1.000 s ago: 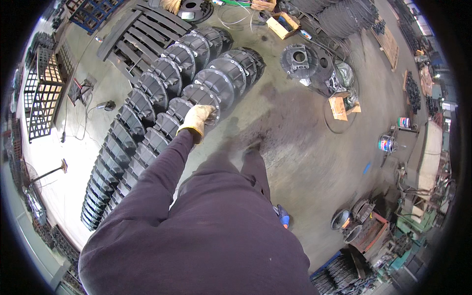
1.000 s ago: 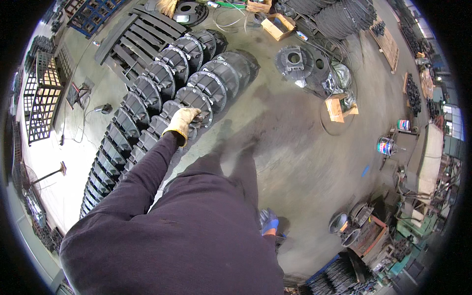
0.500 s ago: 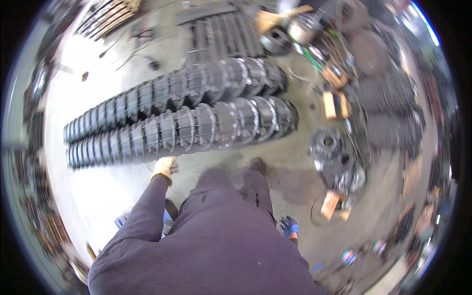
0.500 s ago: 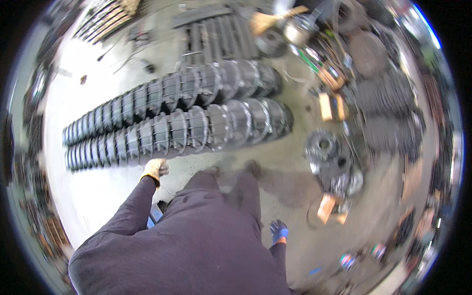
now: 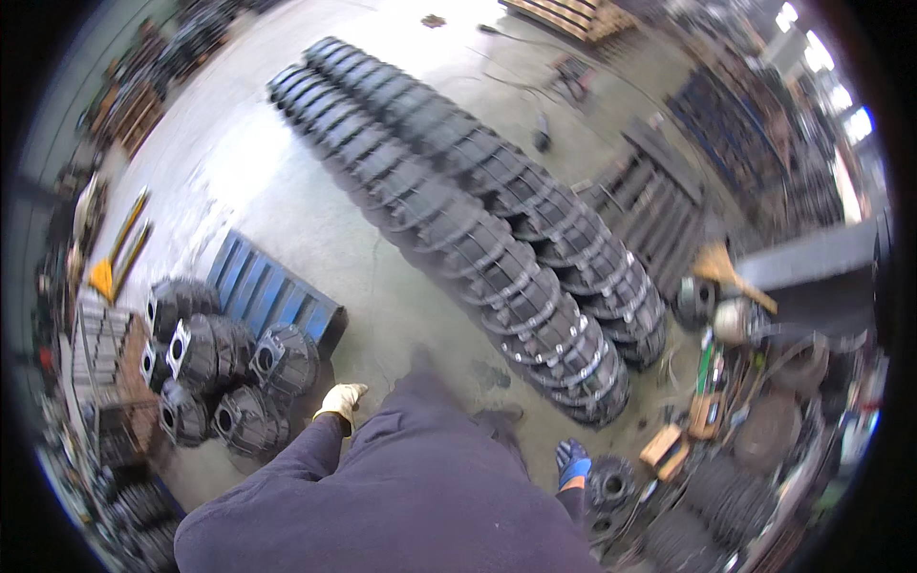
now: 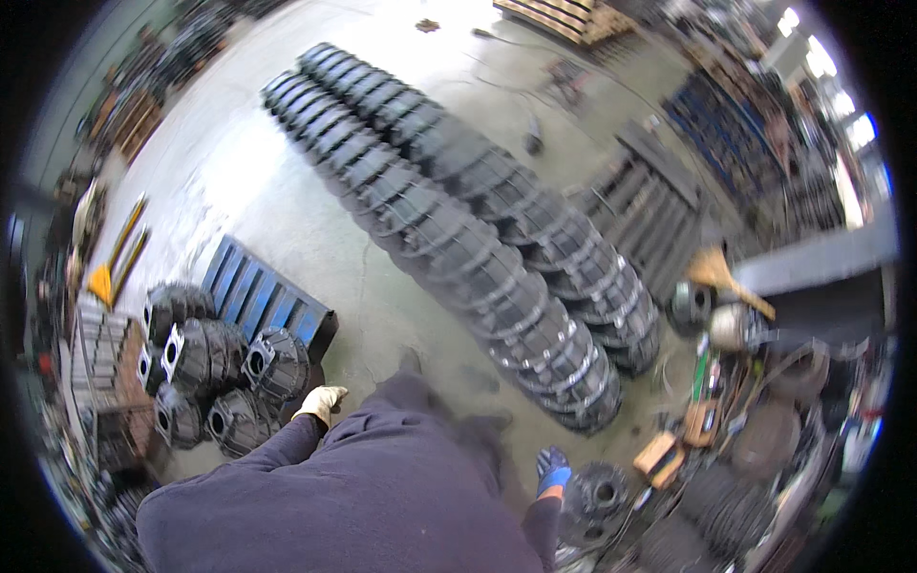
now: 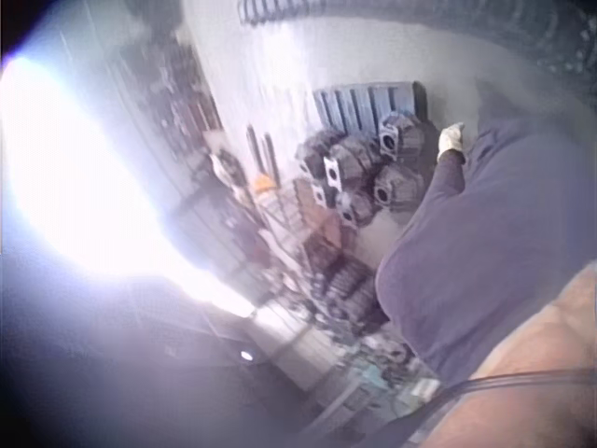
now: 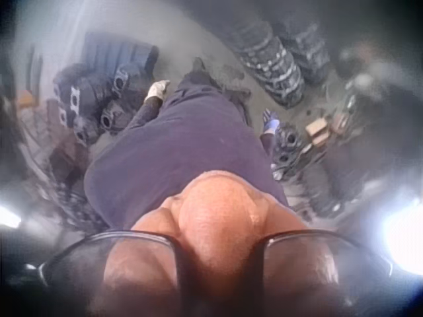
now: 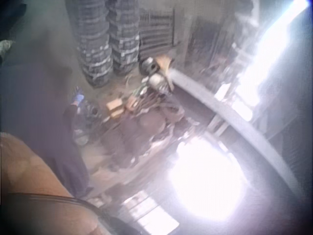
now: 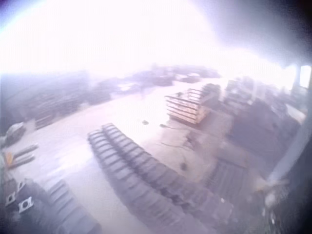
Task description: The person repeatedly picks up large circular metal parts from a pile and stacks them into two parallel rows on the floor. The person handles the parts by hand, moving between the pile and the stacks throughout the clip.
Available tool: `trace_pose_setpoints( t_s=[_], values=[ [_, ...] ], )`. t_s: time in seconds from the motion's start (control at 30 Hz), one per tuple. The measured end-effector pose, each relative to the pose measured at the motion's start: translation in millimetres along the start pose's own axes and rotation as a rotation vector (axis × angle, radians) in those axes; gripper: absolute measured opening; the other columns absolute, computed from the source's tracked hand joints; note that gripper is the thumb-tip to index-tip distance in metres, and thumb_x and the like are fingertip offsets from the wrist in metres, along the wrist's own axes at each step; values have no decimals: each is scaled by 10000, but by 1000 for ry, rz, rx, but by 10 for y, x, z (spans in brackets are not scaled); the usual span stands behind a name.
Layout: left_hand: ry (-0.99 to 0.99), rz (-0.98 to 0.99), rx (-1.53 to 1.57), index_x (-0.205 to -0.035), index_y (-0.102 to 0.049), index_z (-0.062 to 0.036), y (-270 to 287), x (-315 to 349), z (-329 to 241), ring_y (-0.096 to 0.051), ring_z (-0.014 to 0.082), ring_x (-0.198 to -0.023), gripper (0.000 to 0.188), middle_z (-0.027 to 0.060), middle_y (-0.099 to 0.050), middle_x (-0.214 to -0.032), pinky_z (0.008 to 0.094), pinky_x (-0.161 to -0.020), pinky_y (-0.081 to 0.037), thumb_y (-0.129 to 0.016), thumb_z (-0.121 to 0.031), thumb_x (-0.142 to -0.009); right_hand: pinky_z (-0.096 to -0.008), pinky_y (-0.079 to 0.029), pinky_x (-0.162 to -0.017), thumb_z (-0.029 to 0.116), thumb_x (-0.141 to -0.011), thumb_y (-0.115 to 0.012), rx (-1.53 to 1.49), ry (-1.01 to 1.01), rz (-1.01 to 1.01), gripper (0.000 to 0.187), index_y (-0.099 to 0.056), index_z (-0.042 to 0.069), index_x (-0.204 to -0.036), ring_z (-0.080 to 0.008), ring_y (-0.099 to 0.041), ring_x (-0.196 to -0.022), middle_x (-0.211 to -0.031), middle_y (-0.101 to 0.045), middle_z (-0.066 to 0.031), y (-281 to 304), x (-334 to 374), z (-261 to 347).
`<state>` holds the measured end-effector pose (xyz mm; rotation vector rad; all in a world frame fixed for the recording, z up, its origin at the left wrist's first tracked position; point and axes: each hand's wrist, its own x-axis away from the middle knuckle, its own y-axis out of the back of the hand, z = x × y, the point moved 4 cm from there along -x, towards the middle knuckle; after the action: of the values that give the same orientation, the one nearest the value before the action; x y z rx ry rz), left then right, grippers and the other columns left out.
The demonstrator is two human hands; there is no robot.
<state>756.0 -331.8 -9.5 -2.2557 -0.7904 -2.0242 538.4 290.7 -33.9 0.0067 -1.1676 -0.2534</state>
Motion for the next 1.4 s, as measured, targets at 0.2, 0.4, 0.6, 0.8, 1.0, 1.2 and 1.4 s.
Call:
trace_pose_setpoints(
  t_s=[0.2,0.4,0.6,0.8,1.0,1.2,1.4],
  values=[
    [20,44,565,-815,-613,-77,597,-10,-279,-499,171,-582,140,27,-545,-667,337,-560,-435,-642,-200,-874,-414,-466,-779,338,-923,-551,327,-104,56,339,-536,156,-1208,-247,-620,-909,-1053,-649,-50,-1295,-93,318],
    [-150,57,800,-866,-644,-40,1270,-348,-872,-575,170,-647,154,46,-621,-760,326,-598,-483,-628,-192,-880,-418,-467,-770,311,-936,-511,681,-75,237,322,-523,156,-1217,-249,-632,-919,-1089,-647,-57,-2996,-218,882],
    [-232,38,927,-818,-630,-42,1908,-889,-1042,-544,163,-609,134,44,-602,-719,319,-579,-443,-624,-167,-867,-423,-468,-760,284,-948,-472,928,-53,323,308,-511,156,-1226,-252,-644,-929,-1124,-646,-63,-4847,-576,1594],
    [-445,-369,88,-878,-653,-41,2678,-924,-847,-583,189,-616,132,61,-639,-747,344,-583,-461,-600,-161,-894,-402,-436,-752,302,-962,-427,1097,-33,278,273,-512,169,-1185,-253,-657,-930,-1149,-650,-55,-7124,-669,2419],
    [-73,-324,1033,-975,-656,-25,2649,-952,-842,-643,228,-784,206,96,-670,-836,356,-665,-511,-646,-202,-870,-341,-449,-570,255,-935,-501,1535,460,771,247,-555,159,-1156,-246,-673,-781,-1035,-690,-93,-10300,-46,2848],
    [16,-110,353,-1129,-671,-79,3120,-1272,-1619,-563,344,-1164,394,213,-604,-1212,398,-936,-468,-531,-356,-887,-372,-484,-617,246,-906,-542,1210,382,770,318,-555,139,-1204,-247,-668,-795,-1006,-683,-109,-12742,403,2713],
    [-162,-121,-65,-1060,-692,-97,4949,-2393,-2185,-590,337,-1106,297,209,-623,-1163,406,-889,-489,-566,-288,-870,-393,-514,-562,135,-875,-586,1188,307,656,133,-627,75,-986,-277,-665,-771,-873,-669,-112,-13375,891,2173]
  ],
)
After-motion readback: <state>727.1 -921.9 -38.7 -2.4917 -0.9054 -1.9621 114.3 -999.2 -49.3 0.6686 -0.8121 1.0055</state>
